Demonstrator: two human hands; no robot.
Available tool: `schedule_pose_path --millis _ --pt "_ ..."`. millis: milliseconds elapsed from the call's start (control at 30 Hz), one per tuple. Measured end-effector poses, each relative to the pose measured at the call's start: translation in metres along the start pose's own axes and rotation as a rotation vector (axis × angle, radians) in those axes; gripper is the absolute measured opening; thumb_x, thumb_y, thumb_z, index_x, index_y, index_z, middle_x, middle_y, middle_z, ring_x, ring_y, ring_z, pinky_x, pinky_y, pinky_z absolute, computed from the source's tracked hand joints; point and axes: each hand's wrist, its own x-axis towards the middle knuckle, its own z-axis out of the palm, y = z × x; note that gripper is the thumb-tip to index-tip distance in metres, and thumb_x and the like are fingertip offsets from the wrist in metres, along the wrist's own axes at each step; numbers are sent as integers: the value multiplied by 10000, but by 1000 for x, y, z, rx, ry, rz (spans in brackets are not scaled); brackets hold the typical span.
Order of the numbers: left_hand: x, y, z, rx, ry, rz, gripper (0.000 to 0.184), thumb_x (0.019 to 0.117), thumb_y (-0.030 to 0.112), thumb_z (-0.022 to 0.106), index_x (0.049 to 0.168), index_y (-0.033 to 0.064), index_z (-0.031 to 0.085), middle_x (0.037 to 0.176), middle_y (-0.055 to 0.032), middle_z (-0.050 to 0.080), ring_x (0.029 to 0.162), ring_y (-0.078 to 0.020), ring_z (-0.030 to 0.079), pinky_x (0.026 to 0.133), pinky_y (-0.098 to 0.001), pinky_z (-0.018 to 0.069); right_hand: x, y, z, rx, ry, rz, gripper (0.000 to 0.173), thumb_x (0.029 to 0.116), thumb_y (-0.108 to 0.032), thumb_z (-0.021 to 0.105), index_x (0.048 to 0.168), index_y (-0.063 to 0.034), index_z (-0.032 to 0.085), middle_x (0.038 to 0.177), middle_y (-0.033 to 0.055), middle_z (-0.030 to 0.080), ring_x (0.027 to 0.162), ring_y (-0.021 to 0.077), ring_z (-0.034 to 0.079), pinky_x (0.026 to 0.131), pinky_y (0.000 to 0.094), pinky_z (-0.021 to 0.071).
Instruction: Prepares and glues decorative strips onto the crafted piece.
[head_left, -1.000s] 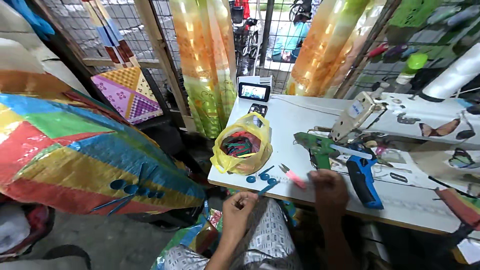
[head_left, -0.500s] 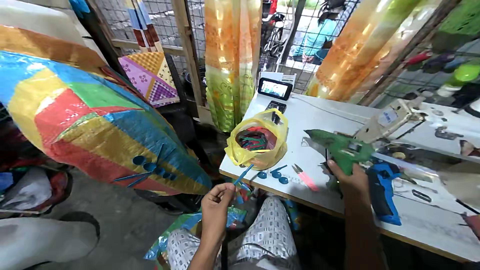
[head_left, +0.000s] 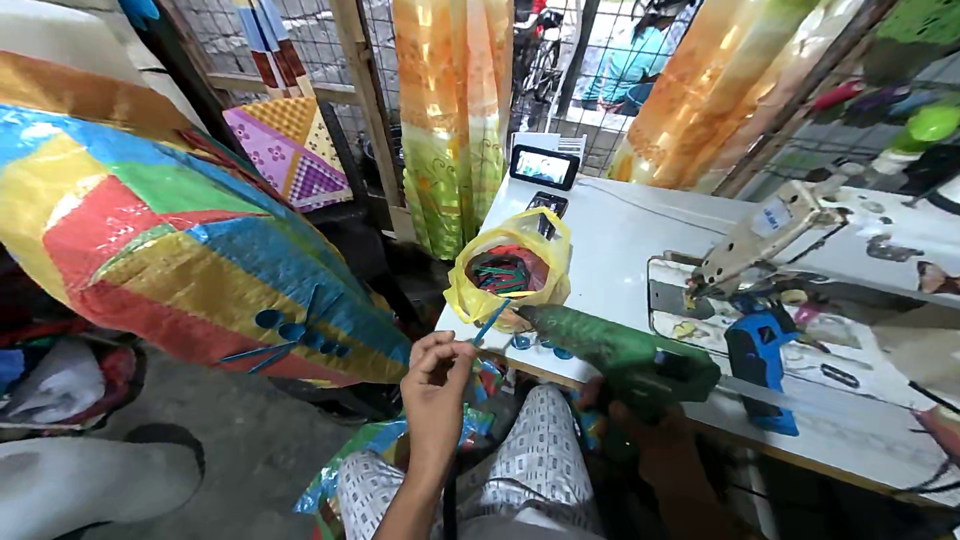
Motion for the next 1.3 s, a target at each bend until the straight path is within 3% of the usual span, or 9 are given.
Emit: schedule_pose_path --millis 133,233,300,533,800,967,1300 --pt "0 1 -3 46 41 -22 56 893 81 720 878 34 747 1212 -86 613 935 -22 628 739 -139 543 -4 3 9 -176 44 -67 225 944 -522 644 1085 -360 712 933 -188 728 840 -39 682 765 178 587" --pt "0 1 -5 65 57 -19 56 892 88 725 867 45 750 1223 -82 608 882 -14 616 704 -129 528 -3 6 11 -245 -11 -147 258 968 -468 655 1185 -336 699 1048 -167 747 948 -19 701 839 196 597" --pt "0 2 -5 71 68 -11 56 890 87 727 861 46 753 1221 -81 605 868 -6 611 691 -122 521 -1 5 14 -324 -3 -167 237 969 -419 673 1181 -315 697 1081 -176 745 984 -36 693 868 186 590" --pt "1 1 -6 91 60 -10 65 891 101 727 859 53 758 1232 -87 605 902 -17 609 701 -128 515 1 11 13 -402 10 -171 276 976 -477 647 1106 -240 702 958 -133 733 885 -29 688 804 201 598" --pt "2 -2 -4 79 57 0 53 892 91 731 864 59 763 1227 -81 609 872 -7 608 696 -123 516 0 10 12 -378 -33 -143 293 973 -492 638 1111 -242 702 939 -138 727 860 -48 676 779 180 588" --pt "1 -1 -4 79 60 1 56 891 84 727 858 57 764 1233 -92 607 921 -20 620 726 -127 530 0 8 13 -384 -35 -148 283 972 -475 648 1107 -233 704 938 -147 728 862 -61 673 785 167 584" --pt "0 0 -5 67 43 -12 58 892 90 731 864 51 763 1258 -85 607 927 -15 631 732 -128 543 7 5 8 -443 54 -168 354 974 -489 642 1083 -155 688 907 -107 715 829 -40 670 754 191 592"
